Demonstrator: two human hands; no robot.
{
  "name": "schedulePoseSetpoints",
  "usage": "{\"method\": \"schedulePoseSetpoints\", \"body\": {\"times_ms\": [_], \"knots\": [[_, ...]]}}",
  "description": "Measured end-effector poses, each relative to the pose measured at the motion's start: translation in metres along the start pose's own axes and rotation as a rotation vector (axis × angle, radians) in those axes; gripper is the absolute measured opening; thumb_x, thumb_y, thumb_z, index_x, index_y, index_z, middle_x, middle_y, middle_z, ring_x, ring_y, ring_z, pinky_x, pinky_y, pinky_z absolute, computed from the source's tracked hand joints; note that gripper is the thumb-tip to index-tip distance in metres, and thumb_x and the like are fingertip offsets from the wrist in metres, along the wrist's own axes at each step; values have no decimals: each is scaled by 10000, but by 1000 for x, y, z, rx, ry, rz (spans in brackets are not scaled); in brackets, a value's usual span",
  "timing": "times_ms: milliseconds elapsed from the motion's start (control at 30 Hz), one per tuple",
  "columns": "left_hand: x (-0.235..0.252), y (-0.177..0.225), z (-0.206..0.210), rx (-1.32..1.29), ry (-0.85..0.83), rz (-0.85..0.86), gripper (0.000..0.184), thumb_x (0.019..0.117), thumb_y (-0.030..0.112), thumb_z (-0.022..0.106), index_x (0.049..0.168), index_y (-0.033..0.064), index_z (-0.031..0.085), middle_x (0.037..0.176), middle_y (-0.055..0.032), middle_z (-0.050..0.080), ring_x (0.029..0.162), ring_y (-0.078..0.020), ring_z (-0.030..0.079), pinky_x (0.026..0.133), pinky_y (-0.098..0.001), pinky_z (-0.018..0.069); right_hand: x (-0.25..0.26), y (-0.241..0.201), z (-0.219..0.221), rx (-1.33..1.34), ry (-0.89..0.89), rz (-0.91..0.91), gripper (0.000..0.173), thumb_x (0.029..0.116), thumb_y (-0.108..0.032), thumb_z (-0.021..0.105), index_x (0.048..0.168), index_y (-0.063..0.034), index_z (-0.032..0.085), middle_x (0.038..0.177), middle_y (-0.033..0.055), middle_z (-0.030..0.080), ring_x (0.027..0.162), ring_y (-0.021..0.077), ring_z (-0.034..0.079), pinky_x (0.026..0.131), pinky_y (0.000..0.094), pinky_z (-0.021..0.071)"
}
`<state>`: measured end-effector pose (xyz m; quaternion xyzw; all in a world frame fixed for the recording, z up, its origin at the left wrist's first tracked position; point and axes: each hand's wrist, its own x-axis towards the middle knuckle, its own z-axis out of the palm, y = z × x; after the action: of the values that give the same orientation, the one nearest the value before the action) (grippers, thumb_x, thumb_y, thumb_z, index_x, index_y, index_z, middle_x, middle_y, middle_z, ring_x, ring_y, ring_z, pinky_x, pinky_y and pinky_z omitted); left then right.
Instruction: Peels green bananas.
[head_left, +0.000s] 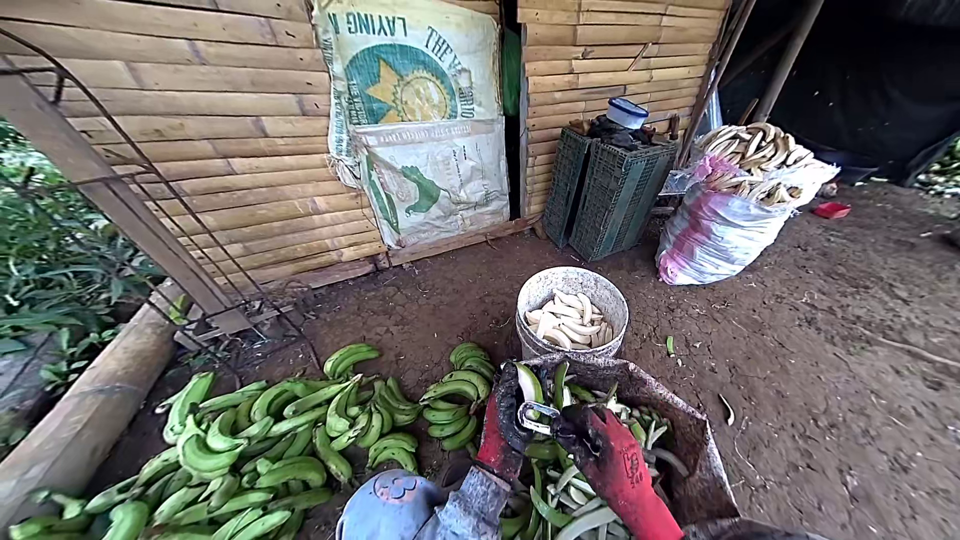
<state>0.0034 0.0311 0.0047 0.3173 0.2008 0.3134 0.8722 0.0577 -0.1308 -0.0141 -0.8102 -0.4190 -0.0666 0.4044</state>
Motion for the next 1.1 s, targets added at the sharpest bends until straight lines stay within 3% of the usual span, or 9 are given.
{"method": "schedulePoseSetpoints", "body": {"times_ms": [300, 467, 533, 600, 667, 700, 733, 867, 1100], "knots": [[-27, -3, 20, 922, 180, 201, 393, 1095, 108, 402, 1399, -133, 467, 1348, -283, 565, 1245, -256, 564, 1099, -344, 417, 13, 7, -1, -135, 21, 46, 354, 842, -189, 717, 1169, -57, 747, 1074, 231, 712, 977, 432, 706, 776, 568, 574], [-54, 10, 27, 1492, -193, -18, 500, 1061, 62, 436, 1504, -143, 330, 1525, -340, 399, 1470, -384, 368, 1233, -420, 251, 28, 16, -16, -42, -93, 222, 326, 925, -122, 644, 1213, 17, 706, 1135, 264, 693, 1055, 416, 687, 925, 569, 533], [-56, 7, 24, 1628, -378, -49, 518, 1043, 106, 483, 1509, -95, 377, 1493, -307, 464, 1438, -372, 423, 1219, -438, 288, 35, 26, -23, -80, -188, 352, 345, 963, -157, 622, 1266, -1, 676, 1205, 249, 675, 1126, 396, 665, 984, 554, 505], [-53, -5, 15, 1377, -302, 45, 451, 1066, 95, 438, 1471, -104, 432, 1452, -280, 518, 1394, -303, 483, 1204, -387, 321, 34, 32, -21, -48, -128, 355, 351, 963, -171, 628, 1259, 11, 673, 1189, 249, 677, 1109, 390, 668, 980, 552, 509], [-39, -5, 16, 908, -89, 150, 385, 1113, 183, 358, 1302, -74, 574, 1087, -170, 677, 956, -155, 664, 881, -286, 547, 25, 30, -16, 26, 33, 171, 348, 905, -180, 659, 1189, 13, 717, 1104, 224, 712, 1016, 362, 705, 910, 529, 555], [-27, -5, 15, 675, -26, 122, 404, 1124, 249, 309, 1148, -23, 606, 815, -97, 656, 656, -127, 639, 600, -274, 566, 19, 29, -15, 69, 91, 50, 346, 881, -221, 672, 1151, -15, 744, 1063, 186, 729, 974, 320, 718, 869, 493, 576], [-19, -1, 9, 432, -32, 55, 415, 1127, 269, 267, 1132, 7, 589, 740, -56, 617, 574, -112, 600, 521, -265, 541, 14, 27, -14, 105, 107, -65, 332, 875, -265, 691, 1127, -61, 762, 1039, 141, 737, 952, 274, 720, 843, 454, 588], [-8, 8, 4, -186, -48, -179, 517, 1115, 376, 168, 933, 92, 560, 627, 3, 579, 490, -82, 588, 462, -210, 527, 10, 26, -4, 34, 76, -336, 307, 883, -398, 699, 1095, -191, 780, 1020, 82, 757, 955, 256, 730, 811, 436, 600], [-12, 15, 11, 222, -48, -17, 420, 1129, 296, 223, 1098, 57, 567, 679, 5, 579, 512, -61, 570, 475, -197, 515, 5, 13, 4, -137, 146, -311, 331, 891, -395, 650, 1111, -189, 786, 1022, 124, 749, 952, 337, 725, 801, 484, 593]]}}
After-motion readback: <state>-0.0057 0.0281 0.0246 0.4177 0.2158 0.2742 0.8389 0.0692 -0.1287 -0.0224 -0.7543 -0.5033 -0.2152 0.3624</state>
